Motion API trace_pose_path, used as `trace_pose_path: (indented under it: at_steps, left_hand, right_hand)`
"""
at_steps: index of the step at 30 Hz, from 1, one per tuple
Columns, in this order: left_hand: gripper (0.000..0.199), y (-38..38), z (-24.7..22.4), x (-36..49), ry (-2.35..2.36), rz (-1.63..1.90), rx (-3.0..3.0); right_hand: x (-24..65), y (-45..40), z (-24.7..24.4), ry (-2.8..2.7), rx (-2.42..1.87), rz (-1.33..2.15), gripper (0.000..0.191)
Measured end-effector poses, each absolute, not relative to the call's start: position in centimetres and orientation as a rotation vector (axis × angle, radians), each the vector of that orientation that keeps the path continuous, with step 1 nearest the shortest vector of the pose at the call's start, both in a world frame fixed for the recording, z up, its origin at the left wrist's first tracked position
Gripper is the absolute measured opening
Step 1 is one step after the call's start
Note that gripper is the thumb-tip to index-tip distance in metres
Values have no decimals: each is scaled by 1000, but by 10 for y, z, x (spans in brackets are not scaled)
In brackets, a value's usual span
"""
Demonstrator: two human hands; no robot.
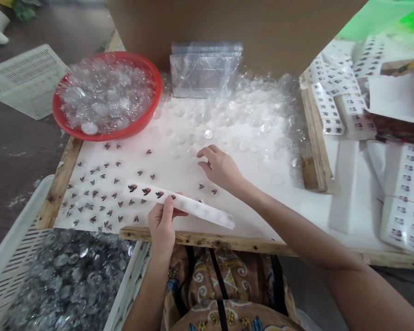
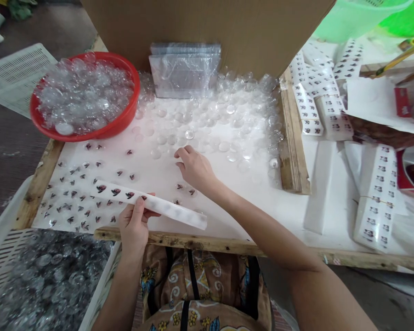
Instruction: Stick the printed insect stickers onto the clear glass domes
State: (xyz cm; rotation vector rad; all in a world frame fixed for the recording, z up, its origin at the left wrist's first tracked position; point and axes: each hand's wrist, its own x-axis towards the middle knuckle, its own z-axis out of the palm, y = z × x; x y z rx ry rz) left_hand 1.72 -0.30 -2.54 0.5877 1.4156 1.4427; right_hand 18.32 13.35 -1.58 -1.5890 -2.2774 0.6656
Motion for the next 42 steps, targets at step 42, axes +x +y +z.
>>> trace_pose_path:
  at_steps: [42]
  left_hand:
    - [45, -7, -32, 15, 1477, 1333, 618]
  right_hand:
    - [152, 174, -9, -1978, -1641, 1106, 5]
